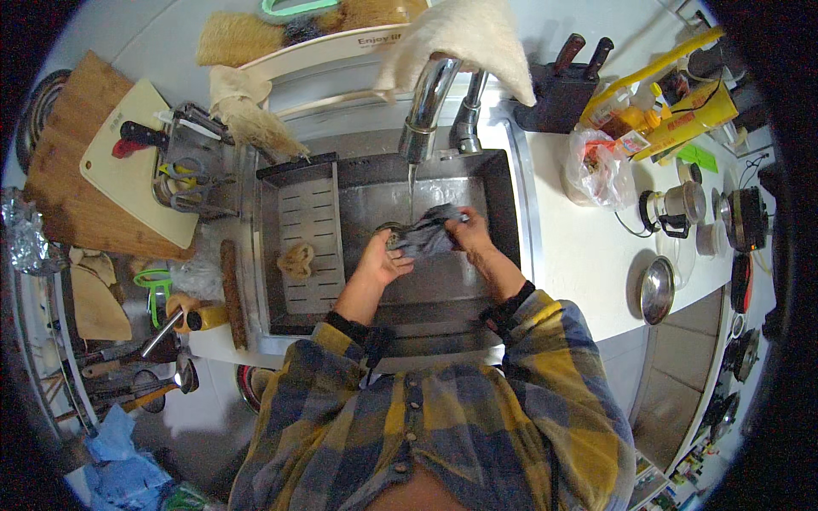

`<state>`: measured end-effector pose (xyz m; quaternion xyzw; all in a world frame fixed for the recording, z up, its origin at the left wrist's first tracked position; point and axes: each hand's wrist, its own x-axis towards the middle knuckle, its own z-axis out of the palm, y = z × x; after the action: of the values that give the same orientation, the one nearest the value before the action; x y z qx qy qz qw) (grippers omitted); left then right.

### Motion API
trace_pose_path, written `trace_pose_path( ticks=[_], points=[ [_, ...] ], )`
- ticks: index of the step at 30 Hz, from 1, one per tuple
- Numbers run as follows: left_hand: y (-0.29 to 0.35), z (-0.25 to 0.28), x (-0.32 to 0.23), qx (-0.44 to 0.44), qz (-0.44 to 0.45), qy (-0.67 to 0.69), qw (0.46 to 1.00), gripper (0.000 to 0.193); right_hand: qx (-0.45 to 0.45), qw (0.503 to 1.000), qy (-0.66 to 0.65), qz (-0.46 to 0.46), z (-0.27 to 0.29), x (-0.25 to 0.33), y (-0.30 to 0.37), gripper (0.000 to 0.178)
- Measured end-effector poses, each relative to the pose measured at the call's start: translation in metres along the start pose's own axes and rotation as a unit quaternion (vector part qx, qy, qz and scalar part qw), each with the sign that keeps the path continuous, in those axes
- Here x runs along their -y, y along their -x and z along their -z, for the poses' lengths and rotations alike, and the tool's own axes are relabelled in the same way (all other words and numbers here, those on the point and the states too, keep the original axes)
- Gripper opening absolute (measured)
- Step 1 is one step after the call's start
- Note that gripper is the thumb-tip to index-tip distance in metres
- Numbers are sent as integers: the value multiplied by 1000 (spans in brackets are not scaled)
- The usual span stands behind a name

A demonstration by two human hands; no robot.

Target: The person cleans a stainless steel kitchen sink using a dark cloth. They wipe the sink basin and drain area, then repeatedly rinse and wring the cloth under running water to remove residue.

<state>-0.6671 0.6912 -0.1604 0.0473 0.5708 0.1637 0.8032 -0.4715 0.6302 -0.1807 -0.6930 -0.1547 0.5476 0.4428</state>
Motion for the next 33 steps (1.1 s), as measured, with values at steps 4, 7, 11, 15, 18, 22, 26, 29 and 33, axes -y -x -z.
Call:
trace_pose_path(
  ticks=[4,7,11,15,18,22,26,29,33],
  points=[
    [18,11,7,63,-20,-15,998,54,-269,875,340,215,18,21,-9,49],
    [31,15,15,174,-53,-47,982,51,-339,828,383,230,18,20,-35,41],
    [47,15,25,189,-43,-26,981,42,-374,799,446,154,19,-29,-133,28],
    [66,27,22,188,-55,9,981,40,-321,764,528,188,-7,-33,-145,21],
    [71,20,15,207,-67,10,976,39,-167,709,627,276,-39,-70,-137,13],
    [94,5,3,192,-89,-21,977,39,25,736,581,346,-85,-82,-76,23],
    [80,24,6,239,-120,-13,964,44,250,867,381,202,-86,-65,-70,37],
    [84,35,9,246,-122,8,961,43,138,829,471,269,-50,-35,-74,40],
    [97,43,11,233,-137,40,962,39,-3,706,606,367,15,36,-82,26]
  ],
)
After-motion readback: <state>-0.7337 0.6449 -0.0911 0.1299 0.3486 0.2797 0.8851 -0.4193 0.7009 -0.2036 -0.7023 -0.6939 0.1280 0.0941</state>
